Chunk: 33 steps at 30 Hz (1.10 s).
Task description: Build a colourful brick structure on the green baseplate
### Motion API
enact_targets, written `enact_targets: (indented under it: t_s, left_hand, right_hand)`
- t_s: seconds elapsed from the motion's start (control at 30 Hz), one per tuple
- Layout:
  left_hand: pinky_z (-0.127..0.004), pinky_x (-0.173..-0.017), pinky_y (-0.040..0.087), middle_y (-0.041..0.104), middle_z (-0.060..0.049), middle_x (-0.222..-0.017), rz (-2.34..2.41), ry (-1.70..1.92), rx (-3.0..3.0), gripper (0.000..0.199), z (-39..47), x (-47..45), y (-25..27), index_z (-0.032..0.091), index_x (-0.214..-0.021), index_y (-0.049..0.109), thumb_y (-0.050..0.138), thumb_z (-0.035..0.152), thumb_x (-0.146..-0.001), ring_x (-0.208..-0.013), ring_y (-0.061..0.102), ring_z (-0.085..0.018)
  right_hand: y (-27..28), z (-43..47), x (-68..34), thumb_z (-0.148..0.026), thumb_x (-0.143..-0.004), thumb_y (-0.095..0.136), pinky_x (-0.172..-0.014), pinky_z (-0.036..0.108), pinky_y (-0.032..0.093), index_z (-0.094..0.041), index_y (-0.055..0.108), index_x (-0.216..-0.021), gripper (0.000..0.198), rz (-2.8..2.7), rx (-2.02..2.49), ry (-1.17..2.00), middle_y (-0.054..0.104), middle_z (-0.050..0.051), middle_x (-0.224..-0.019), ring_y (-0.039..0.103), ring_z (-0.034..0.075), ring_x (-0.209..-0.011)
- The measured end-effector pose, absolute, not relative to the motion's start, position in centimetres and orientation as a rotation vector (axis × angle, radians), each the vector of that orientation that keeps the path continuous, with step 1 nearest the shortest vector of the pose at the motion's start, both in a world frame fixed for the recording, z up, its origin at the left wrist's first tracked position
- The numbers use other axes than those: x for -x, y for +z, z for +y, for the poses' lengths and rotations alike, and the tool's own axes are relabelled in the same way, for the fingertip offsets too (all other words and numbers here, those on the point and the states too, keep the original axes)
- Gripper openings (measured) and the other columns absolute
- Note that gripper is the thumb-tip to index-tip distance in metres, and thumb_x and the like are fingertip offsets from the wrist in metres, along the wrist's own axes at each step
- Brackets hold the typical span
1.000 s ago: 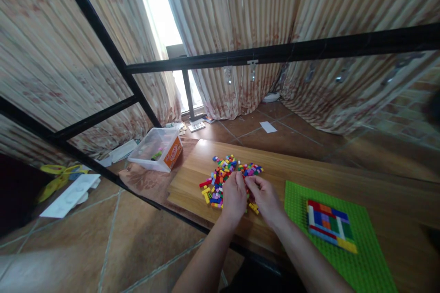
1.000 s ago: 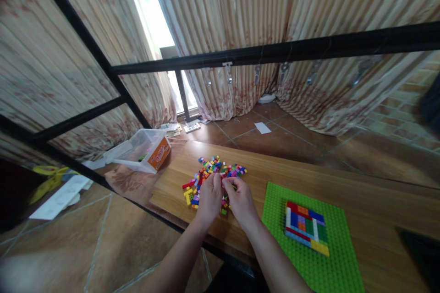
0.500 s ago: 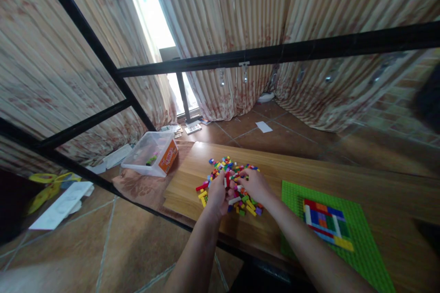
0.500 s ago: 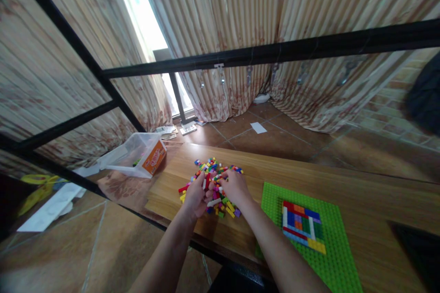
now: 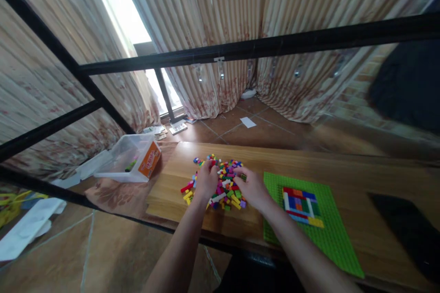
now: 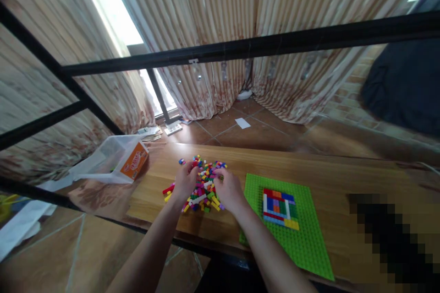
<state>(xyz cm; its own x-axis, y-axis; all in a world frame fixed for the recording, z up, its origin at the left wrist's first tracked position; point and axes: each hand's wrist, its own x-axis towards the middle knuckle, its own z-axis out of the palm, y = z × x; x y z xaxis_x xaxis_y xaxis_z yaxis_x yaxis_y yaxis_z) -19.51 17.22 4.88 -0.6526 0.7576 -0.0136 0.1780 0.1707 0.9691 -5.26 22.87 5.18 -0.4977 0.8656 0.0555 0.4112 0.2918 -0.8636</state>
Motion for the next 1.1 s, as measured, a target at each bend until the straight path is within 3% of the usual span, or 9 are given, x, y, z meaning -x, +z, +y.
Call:
enact_targets:
  t_s: [0.17,0.37,0.63,0.8,0.97,1.1]
  left_hand:
    - [-0.028,-0.071,0.043,0.067,-0.004,-0.078,2.243,1.246,-1.358,0.016,18.3,19.8,5.1,0.02,-0.083,0.062,0.047,0.022,-0.083,-0.076,0.06,-0.018]
    - [-0.029,-0.072,0.044,0.07,-0.005,-0.083,2.357,1.155,-1.39,0.02,18.0,19.7,4.7,0.021,-0.087,0.066,0.048,0.029,-0.085,-0.078,0.063,-0.021]
    - [-0.028,-0.076,0.047,0.071,-0.005,-0.087,2.238,1.442,-1.247,0.023,17.0,19.7,5.4,0.019,-0.092,0.068,0.055,0.035,-0.082,-0.081,0.064,-0.019]
    - [-0.027,-0.078,0.048,0.069,-0.004,-0.086,2.008,1.634,-1.131,0.024,15.0,15.7,6.6,0.018,-0.082,0.071,0.062,0.04,-0.077,-0.085,0.061,-0.018]
    - [-0.024,-0.065,0.047,0.066,-0.001,-0.074,1.636,1.48,-0.885,0.023,13.2,9.3,6.4,0.016,-0.083,0.071,0.065,0.037,-0.076,-0.07,0.059,-0.013]
    - [-0.022,-0.057,0.046,0.064,0.001,-0.069,1.484,1.485,-0.675,0.024,12.7,5.4,5.4,0.016,-0.084,0.068,0.071,0.036,-0.071,-0.061,0.057,-0.011]
  right_hand:
    - [5.5,21.6,7.3,-0.003,-0.072,0.047,-0.092,0.035,0.043,-0.017,0.064,-0.103,0.037,-2.21,1.046,0.973,0.062,0.01,-0.109,0.057,0.021,-0.102]
    - [5.2,21.2,8.4,-0.002,-0.072,0.047,-0.092,0.033,0.043,-0.017,0.062,-0.104,0.038,-2.244,1.026,0.973,0.059,0.01,-0.107,0.056,0.021,-0.101]
    - [5.8,20.5,5.8,-0.009,-0.08,0.049,-0.092,0.033,0.043,-0.018,0.065,-0.1,0.027,-2.058,0.978,1.036,0.062,0.008,-0.105,0.057,0.019,-0.1]
    - [6.2,18.1,1.7,-0.021,-0.086,0.05,-0.079,0.03,0.047,-0.021,0.066,-0.099,0.021,-1.805,0.983,1.212,0.067,0.005,-0.098,0.061,0.018,-0.087]
    - [5.5,15.2,-2.9,-0.039,-0.089,0.05,-0.076,0.03,0.048,-0.024,0.066,-0.102,0.026,-1.566,0.988,1.499,0.07,0.005,-0.097,0.064,0.02,-0.088]
    - [4.5,13.9,-6.3,-0.038,-0.085,0.056,-0.076,0.032,0.048,-0.025,0.068,-0.099,0.023,-1.437,1.063,1.54,0.07,0.004,-0.093,0.063,0.021,-0.085]
